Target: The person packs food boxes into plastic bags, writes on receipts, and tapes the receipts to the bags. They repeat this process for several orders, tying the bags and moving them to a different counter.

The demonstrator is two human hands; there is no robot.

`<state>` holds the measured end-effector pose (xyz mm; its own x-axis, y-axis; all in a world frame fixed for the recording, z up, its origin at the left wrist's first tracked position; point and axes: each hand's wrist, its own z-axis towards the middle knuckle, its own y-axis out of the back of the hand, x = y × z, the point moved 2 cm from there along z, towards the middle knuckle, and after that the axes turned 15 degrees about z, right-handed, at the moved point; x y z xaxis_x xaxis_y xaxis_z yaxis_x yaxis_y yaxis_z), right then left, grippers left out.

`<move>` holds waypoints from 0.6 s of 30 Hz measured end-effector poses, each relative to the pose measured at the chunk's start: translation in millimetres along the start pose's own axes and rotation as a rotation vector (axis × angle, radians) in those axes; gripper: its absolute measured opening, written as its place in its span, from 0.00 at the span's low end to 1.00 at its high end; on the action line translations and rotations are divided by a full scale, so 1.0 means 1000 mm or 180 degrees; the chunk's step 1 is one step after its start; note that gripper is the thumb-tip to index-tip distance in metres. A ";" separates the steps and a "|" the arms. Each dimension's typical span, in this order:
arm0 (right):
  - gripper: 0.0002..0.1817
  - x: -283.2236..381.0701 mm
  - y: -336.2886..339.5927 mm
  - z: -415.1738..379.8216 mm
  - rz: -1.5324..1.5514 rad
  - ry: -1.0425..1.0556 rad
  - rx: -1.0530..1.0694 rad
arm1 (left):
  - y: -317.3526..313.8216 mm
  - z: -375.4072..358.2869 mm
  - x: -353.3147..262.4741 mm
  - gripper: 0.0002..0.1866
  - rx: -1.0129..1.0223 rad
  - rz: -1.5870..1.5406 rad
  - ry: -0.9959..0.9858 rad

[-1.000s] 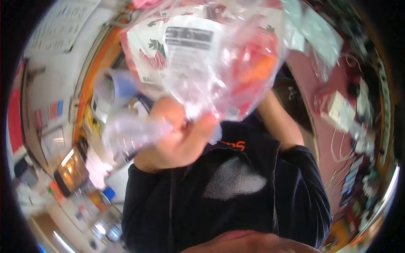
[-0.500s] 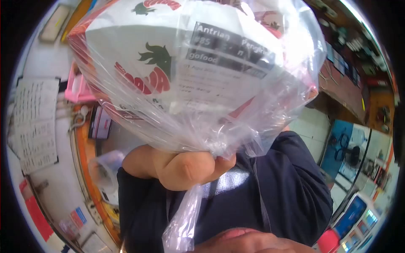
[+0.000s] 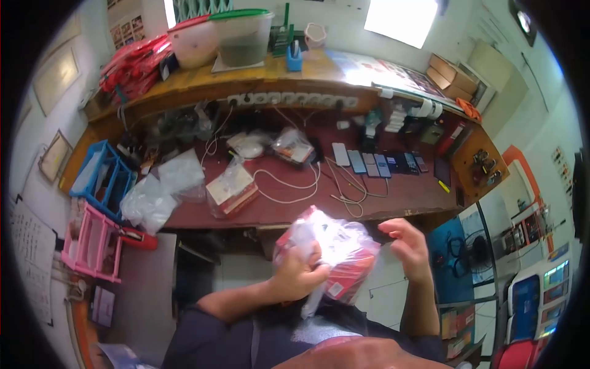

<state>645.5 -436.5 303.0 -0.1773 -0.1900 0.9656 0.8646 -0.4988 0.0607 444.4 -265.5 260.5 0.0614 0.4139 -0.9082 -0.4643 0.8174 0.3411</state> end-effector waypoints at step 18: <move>0.15 -0.094 0.038 0.085 -0.1448 0.0363 -0.1238 | 0.057 0.211 0.085 0.29 -0.0596 0.1308 -0.2014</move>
<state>735.1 -365.6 236.1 -0.5564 0.0361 0.8301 0.4590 -0.8195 0.3432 609.9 -99.3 253.6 0.3187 0.8652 -0.3872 -0.6970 0.4907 0.5228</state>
